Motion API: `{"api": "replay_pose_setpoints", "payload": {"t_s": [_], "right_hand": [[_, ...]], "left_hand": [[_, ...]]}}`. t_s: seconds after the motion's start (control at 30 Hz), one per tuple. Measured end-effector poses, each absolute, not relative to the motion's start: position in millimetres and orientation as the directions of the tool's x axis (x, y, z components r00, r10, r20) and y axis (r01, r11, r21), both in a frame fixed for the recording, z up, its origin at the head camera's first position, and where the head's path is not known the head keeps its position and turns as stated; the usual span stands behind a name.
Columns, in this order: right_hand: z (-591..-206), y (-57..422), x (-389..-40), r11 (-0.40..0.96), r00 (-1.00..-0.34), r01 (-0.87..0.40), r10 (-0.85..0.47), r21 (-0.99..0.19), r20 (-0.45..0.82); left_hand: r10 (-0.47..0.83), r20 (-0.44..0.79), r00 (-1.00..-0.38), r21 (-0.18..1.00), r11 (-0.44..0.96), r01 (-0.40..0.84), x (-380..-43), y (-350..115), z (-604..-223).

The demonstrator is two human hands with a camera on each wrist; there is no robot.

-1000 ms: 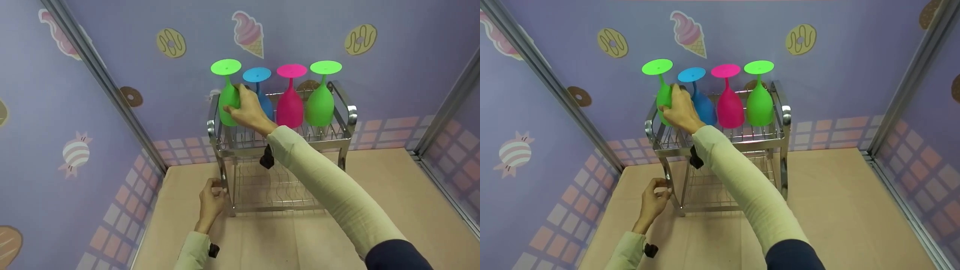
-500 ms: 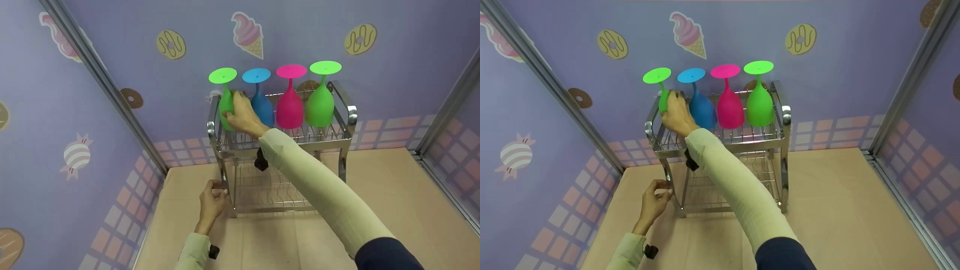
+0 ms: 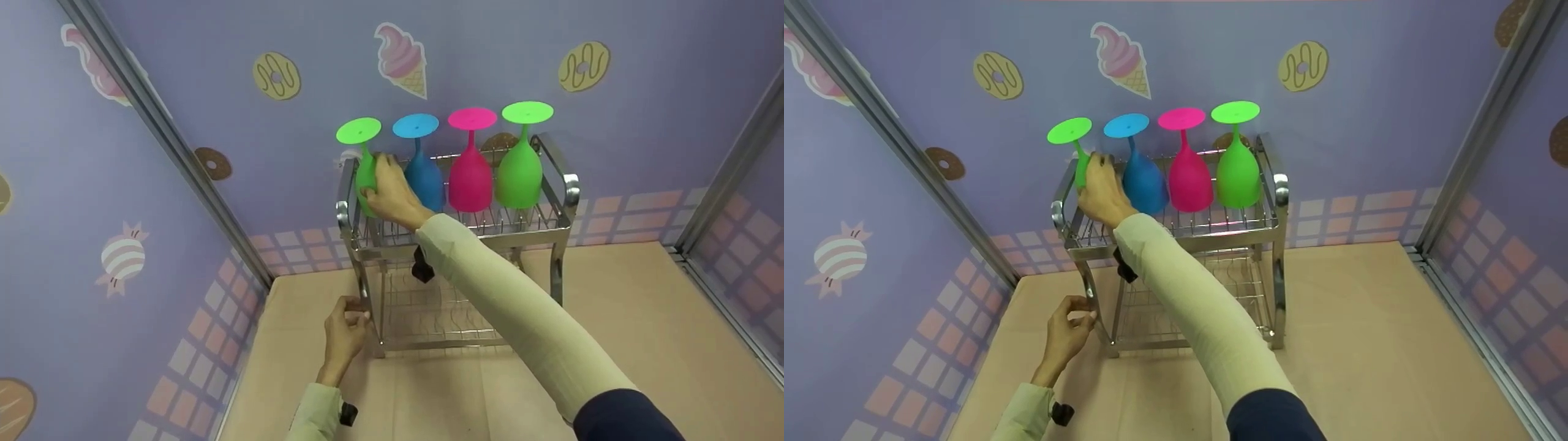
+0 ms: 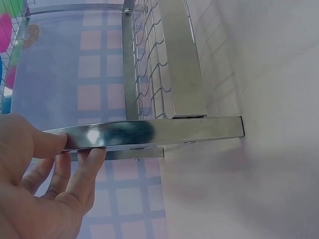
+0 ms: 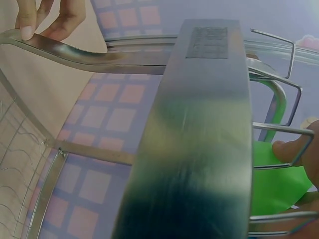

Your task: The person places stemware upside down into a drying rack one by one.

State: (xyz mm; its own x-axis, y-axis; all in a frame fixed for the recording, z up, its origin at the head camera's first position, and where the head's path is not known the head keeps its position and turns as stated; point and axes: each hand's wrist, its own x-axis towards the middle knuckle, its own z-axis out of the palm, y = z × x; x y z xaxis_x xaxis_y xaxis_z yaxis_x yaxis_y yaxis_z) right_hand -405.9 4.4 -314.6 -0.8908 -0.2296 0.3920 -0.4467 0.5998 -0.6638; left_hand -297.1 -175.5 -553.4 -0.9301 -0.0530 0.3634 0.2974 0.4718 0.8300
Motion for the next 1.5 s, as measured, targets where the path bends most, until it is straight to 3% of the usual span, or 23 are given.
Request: {"api": "replay_pose_setpoints", "payload": {"t_s": [1.03, 1.27, 1.5], "right_hand": [[-308.0, 27.1, -376.5, 0.612, -0.873, -0.486, -0.307, -0.624, 0.379], [-304.8, 58.2, -356.9, 0.577, -0.831, -0.555, -0.360, -0.599, 0.424], [-303.3, 124.3, -330.1, 0.572, -0.774, -0.626, -0.369, -0.530, 0.515]], "left_hand": [[-0.019, 0.359, -0.933, 0.821, 0.483, 0.305, -301.8, -179.8, -549.5], [0.026, 0.333, -0.943, 0.821, 0.484, 0.304, -301.8, -186.5, -536.5], [0.116, 0.325, -0.939, 0.781, 0.527, 0.335, -302.9, -190.0, -511.9]]}}
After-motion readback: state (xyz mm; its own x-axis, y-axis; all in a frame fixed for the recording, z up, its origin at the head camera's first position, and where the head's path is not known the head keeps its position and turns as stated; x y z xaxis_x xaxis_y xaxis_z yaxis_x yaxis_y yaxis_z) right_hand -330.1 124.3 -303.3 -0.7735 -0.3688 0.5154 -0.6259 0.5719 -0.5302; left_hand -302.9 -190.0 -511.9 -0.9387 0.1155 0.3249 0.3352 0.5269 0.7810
